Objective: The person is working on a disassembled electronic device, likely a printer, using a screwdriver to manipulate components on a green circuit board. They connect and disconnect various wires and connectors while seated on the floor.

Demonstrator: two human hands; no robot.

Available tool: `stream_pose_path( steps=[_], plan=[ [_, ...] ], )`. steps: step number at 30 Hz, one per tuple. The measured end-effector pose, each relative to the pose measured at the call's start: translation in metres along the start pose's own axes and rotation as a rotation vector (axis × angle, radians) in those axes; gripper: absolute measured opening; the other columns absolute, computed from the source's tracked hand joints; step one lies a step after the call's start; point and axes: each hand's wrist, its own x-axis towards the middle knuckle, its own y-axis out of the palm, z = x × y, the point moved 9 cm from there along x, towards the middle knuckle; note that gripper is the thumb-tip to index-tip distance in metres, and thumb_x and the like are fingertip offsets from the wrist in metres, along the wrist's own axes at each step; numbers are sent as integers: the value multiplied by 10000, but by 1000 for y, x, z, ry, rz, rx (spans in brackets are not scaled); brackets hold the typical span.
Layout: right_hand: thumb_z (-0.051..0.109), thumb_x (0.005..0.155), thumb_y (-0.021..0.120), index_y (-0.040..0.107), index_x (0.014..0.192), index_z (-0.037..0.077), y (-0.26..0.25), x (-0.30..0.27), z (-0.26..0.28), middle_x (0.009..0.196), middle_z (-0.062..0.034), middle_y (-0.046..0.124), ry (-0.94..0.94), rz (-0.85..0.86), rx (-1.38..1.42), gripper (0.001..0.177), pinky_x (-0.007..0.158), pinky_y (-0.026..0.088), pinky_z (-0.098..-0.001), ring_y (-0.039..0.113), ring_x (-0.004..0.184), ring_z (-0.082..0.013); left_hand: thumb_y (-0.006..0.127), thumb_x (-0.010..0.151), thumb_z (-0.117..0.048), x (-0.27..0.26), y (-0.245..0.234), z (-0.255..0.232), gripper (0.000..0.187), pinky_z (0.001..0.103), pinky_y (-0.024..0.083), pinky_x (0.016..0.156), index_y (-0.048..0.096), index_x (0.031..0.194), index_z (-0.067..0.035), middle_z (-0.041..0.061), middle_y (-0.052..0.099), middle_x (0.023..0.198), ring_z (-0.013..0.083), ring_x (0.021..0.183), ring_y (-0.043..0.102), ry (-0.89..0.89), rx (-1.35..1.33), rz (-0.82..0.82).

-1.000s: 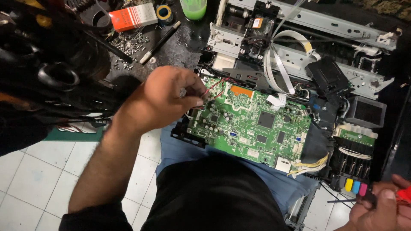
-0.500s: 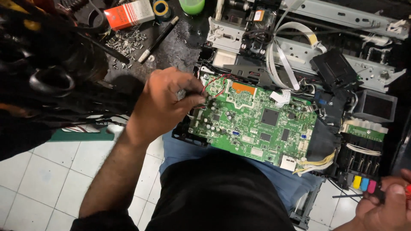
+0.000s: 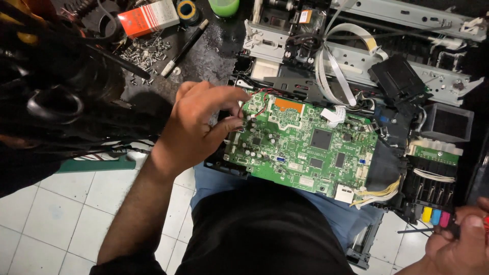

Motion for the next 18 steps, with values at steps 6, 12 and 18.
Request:
stream_pose_path(
  steps=[6, 12, 18],
  plan=[
    [279, 1124, 482, 531, 1424, 33, 18, -5, 39, 899, -26, 471, 67, -40, -49, 391, 531, 255, -217, 328, 649, -61, 767, 962, -182, 2, -5, -10, 107, 438, 296, 1084, 806, 1062, -182, -3, 739, 956, 205, 930, 618, 219, 3, 26],
    [313, 1132, 496, 523, 1416, 58, 20, -3, 42, 853, 31, 463, 49, 6, -28, 382, 557, 317, -218, 342, 602, -29, 837, 901, -77, 7, -14, -14, 170, 369, 337, 931, 802, 1051, -150, -3, 731, 963, 195, 930, 612, 246, 16, 67],
    [269, 1113, 506, 556, 1437, 41, 20, -5, 49, 913, -6, 494, 45, -54, -78, 399, 531, 299, -229, 355, 623, -56, 812, 948, -132, 17, -19, -32, 103, 382, 399, 884, 772, 953, -38, 68, 740, 916, 242, 873, 617, 328, 18, 4]
  ],
)
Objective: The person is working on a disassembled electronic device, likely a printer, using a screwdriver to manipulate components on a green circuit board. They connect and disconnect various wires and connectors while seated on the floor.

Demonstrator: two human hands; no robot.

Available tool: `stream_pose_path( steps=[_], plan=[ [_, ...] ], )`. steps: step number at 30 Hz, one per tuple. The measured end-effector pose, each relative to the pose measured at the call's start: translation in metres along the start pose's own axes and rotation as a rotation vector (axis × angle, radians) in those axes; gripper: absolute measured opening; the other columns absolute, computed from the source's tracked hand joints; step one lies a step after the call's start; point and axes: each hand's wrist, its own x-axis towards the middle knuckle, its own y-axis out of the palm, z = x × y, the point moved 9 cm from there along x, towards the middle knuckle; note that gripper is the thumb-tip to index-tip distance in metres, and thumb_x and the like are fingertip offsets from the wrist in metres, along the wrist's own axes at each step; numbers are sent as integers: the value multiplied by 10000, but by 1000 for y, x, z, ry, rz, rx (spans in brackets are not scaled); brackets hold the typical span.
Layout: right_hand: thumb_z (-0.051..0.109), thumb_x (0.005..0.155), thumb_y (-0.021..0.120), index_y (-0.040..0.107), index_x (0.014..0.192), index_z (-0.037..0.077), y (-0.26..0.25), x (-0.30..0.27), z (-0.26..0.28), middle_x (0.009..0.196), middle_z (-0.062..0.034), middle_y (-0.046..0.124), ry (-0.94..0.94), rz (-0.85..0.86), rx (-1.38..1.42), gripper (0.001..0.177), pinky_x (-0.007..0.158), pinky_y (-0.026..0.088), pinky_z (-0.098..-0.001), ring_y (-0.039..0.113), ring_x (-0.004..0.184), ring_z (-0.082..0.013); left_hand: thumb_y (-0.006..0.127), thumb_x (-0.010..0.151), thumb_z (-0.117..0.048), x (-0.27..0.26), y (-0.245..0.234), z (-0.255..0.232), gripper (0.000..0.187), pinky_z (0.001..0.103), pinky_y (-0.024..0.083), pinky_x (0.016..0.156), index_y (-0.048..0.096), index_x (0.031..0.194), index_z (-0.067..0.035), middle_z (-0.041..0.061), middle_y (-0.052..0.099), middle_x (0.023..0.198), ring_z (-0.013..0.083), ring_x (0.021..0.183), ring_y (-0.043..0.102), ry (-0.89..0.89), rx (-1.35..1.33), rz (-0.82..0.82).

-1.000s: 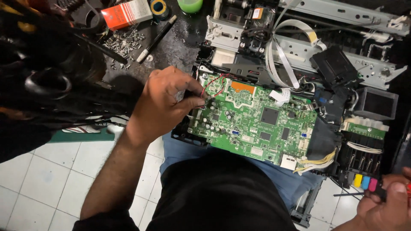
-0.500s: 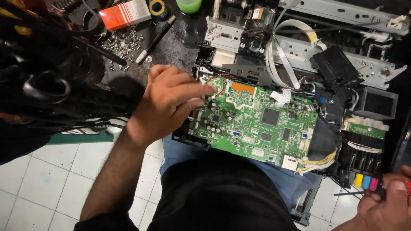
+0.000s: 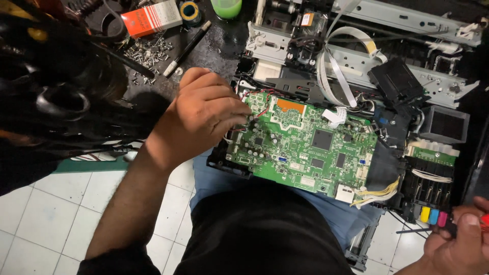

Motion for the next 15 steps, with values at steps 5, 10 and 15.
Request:
stream_pose_path(
  steps=[5, 10, 15],
  plan=[
    [222, 1098, 527, 559, 1423, 59, 1, -2, 6, 941, 18, 505, 53, -18, 38, 365, 536, 304, -191, 446, 738, -34, 804, 962, -240, 3, 3, 5, 174, 372, 372, 866, 694, 926, -110, 17, 736, 881, 201, 811, 636, -97, 100, 3],
    [190, 1062, 521, 570, 1407, 40, 1, -3, 8, 915, -10, 484, 31, -44, 38, 380, 552, 287, -190, 443, 747, -51, 828, 933, -133, 9, 11, 16, 479, 405, 428, 787, 594, 1345, -65, -45, 769, 914, 177, 854, 749, -317, 191, -29],
    [234, 1084, 543, 535, 1402, 7, 6, -5, 16, 900, -19, 460, -1, -7, 100, 391, 517, 278, -212, 351, 640, -41, 679, 975, -216, 11, 33, 29, 139, 440, 321, 595, 729, 859, -156, 9, 644, 767, 296, 623, 599, -352, 411, -8]
  ],
)
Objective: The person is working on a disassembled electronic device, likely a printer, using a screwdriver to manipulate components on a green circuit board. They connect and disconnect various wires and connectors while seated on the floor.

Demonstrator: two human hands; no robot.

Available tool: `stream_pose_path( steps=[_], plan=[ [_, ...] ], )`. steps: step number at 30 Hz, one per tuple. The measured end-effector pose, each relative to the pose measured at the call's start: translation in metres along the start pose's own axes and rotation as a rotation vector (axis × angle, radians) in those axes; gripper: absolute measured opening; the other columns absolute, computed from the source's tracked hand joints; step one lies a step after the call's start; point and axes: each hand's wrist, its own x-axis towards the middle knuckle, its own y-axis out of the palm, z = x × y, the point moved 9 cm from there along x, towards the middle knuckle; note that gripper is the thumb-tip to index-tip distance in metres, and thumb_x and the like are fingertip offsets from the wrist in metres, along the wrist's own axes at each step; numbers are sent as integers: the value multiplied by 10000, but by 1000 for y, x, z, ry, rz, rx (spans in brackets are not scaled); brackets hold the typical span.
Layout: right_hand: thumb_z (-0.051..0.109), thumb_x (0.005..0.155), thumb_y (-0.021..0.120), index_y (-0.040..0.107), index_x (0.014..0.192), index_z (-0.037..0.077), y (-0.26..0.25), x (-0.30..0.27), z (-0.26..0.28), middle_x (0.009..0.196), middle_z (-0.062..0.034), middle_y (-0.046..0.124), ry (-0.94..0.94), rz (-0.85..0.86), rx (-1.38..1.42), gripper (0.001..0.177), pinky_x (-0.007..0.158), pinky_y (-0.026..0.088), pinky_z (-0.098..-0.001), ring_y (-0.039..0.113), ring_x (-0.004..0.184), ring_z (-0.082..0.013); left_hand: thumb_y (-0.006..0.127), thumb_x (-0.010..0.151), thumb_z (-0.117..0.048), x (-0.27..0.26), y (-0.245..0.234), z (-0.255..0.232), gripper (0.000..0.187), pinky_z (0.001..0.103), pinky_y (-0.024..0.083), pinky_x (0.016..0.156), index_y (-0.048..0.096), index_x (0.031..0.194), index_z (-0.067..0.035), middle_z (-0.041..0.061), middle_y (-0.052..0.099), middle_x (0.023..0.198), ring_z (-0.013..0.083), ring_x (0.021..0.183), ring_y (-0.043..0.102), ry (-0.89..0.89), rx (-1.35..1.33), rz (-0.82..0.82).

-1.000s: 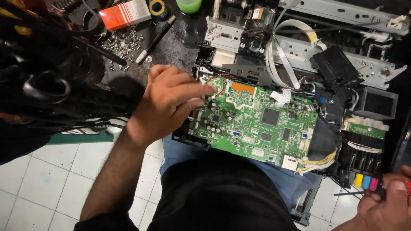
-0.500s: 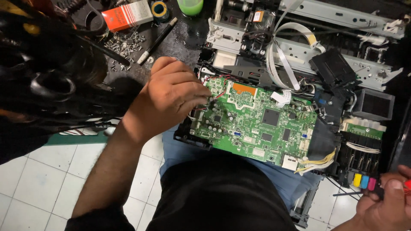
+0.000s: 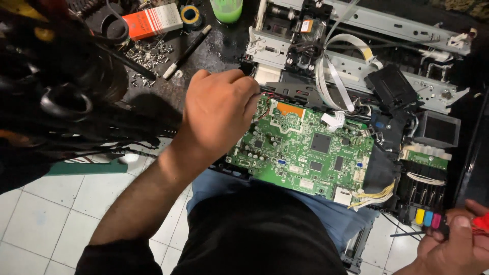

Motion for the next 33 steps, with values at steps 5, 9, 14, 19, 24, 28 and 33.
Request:
stream_pose_path(
  steps=[5, 9, 14, 19, 24, 28, 33],
  plan=[
    [231, 1112, 547, 537, 1412, -16, -4, 1, -6, 906, -26, 466, -7, -2, -23, 389, 525, 300, -210, 360, 640, -47, 686, 962, -194, 0, 19, 3, 129, 450, 368, 605, 733, 858, -134, 31, 664, 758, 299, 612, 605, -59, 11, 66],
    [224, 1049, 536, 554, 1399, 28, -4, 3, -9, 948, -24, 482, 31, -11, -6, 401, 538, 297, -203, 379, 672, -48, 657, 926, -113, 2, 14, -2, 178, 438, 343, 574, 618, 754, -131, 23, 605, 697, 277, 563, 542, -102, -8, -10],
    [221, 1046, 553, 566, 1381, 2, -9, 7, -20, 918, -34, 483, 9, -38, -19, 400, 528, 265, -196, 403, 705, -57, 625, 912, -72, 0, 15, -8, 238, 420, 281, 595, 537, 700, -135, 22, 538, 646, 278, 532, 480, -96, 55, -36],
    [326, 1067, 581, 565, 1414, 36, -7, 4, -11, 932, -11, 488, 10, -17, -58, 453, 549, 283, -185, 433, 748, -41, 661, 914, -102, 2, 15, -11, 229, 417, 316, 625, 588, 701, -142, 20, 570, 649, 279, 530, 522, -73, 81, 0],
    [415, 1070, 598, 559, 1446, 63, -11, 6, -23, 979, -14, 513, 29, -2, -72, 517, 538, 262, -171, 457, 787, -30, 636, 952, -77, 8, 10, -3, 88, 467, 479, 562, 625, 1038, -69, 38, 730, 793, 268, 642, 688, -176, -114, 105],
    [318, 1095, 561, 557, 1459, 32, -17, 10, -35, 983, -41, 505, 25, -9, -80, 463, 567, 302, -189, 476, 823, -66, 454, 930, -2, 16, -2, -5, 187, 501, 492, 612, 627, 1001, -22, 131, 718, 896, 331, 758, 666, -110, -350, 161],
    [314, 1048, 623, 590, 1415, 20, -29, 17, -60, 1158, -57, 577, -3, -11, 13, 472, 700, 375, -172, 536, 910, -65, 469, 891, 49, 18, -5, -12, 331, 418, 563, 765, 780, 919, -62, 105, 764, 937, 237, 864, 716, 11, -439, 357]
  ],
)
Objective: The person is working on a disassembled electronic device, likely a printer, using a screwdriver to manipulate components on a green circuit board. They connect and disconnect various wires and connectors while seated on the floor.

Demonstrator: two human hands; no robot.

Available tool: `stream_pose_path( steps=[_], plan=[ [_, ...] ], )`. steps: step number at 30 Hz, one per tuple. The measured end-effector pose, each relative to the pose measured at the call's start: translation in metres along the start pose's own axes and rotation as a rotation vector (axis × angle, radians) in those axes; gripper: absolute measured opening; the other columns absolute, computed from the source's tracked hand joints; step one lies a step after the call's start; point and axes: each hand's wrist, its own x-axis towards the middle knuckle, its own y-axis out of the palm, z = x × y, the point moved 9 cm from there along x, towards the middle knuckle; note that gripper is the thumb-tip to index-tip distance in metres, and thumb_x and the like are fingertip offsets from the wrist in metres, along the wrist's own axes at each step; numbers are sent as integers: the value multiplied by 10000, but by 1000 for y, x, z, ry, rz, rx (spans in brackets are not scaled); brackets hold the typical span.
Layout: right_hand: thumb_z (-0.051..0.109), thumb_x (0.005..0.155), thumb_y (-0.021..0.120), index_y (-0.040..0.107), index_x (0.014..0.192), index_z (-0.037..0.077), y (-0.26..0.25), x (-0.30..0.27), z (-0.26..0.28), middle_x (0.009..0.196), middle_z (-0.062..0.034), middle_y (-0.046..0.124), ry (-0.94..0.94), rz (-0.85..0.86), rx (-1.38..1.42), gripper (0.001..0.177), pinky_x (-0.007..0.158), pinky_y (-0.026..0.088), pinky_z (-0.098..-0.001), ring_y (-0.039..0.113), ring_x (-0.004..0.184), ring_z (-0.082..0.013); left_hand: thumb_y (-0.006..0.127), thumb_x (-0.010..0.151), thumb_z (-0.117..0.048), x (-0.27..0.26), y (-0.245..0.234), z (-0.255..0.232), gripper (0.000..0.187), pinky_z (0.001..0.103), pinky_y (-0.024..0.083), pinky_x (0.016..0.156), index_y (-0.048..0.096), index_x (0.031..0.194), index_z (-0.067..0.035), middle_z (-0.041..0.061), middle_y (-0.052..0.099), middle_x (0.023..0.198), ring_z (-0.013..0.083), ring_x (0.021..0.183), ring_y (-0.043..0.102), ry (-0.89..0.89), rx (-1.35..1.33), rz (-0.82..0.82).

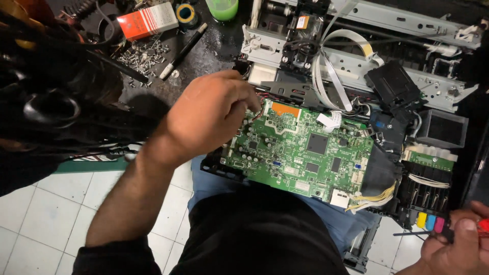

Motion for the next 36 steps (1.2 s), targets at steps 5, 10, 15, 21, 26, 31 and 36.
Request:
stream_pose_path(
  steps=[5, 10, 15, 21, 26, 31, 36],
  plan=[
    [266, 1118, 603, 528, 1317, 6, -2, 1, -3, 1323, -190, 582, -104, 46, 10, 336, 822, 420, -245, 502, 889, -124, 729, 905, -247, -5, 14, 5, 168, 472, 531, 819, 780, 1005, -122, 34, 777, 1016, 208, 927, 720, -48, 143, 83],
    [335, 1081, 627, 544, 1403, -7, 6, -2, 7, 1246, -108, 574, -28, 25, 21, 477, 628, 330, -173, 507, 864, -61, 687, 867, -205, -4, 14, 11, 115, 489, 440, 730, 794, 907, -216, -54, 757, 960, 225, 922, 693, -127, 237, 50],
    [350, 1129, 592, 532, 1435, -12, 16, -7, 23, 945, -7, 480, -8, 65, -12, 478, 642, 350, -169, 462, 770, -43, 568, 917, -39, 3, 2, 0, 237, 417, 589, 726, 801, 906, -83, 67, 811, 926, 231, 781, 765, -22, 147, -20],
    [272, 1063, 559, 571, 1445, -42, 9, -5, 9, 925, -48, 484, 4, 13, 16, 495, 686, 352, -219, 464, 798, -94, 695, 881, -286, 0, 9, 1, 185, 502, 477, 695, 792, 947, -142, 12, 778, 949, 256, 895, 715, -45, 230, 60],
    [280, 1050, 574, 574, 1368, 16, 15, -7, 21, 1192, -55, 590, 44, 8, 32, 412, 722, 422, -162, 526, 857, -41, 659, 877, -184, 3, 15, 2, 134, 481, 481, 634, 759, 790, -161, -2, 761, 823, 249, 741, 698, -72, 300, 37],
    [215, 1154, 543, 561, 1400, 15, 9, -4, 9, 946, -1, 500, -21, 58, -10, 318, 748, 433, -233, 502, 814, -76, 636, 855, -137, 3, 8, -3, 123, 485, 469, 558, 715, 761, -121, 40, 744, 769, 297, 661, 674, -72, 356, -60],
    [159, 1017, 593, 616, 1366, 6, 12, -6, 19, 1337, -120, 670, 25, -62, 31, 382, 924, 561, -141, 655, 1108, -105, 711, 862, -264, 1, 14, 7, 164, 501, 457, 674, 794, 905, -130, 55, 744, 876, 306, 759, 683, -148, 489, -92]
  ],
)
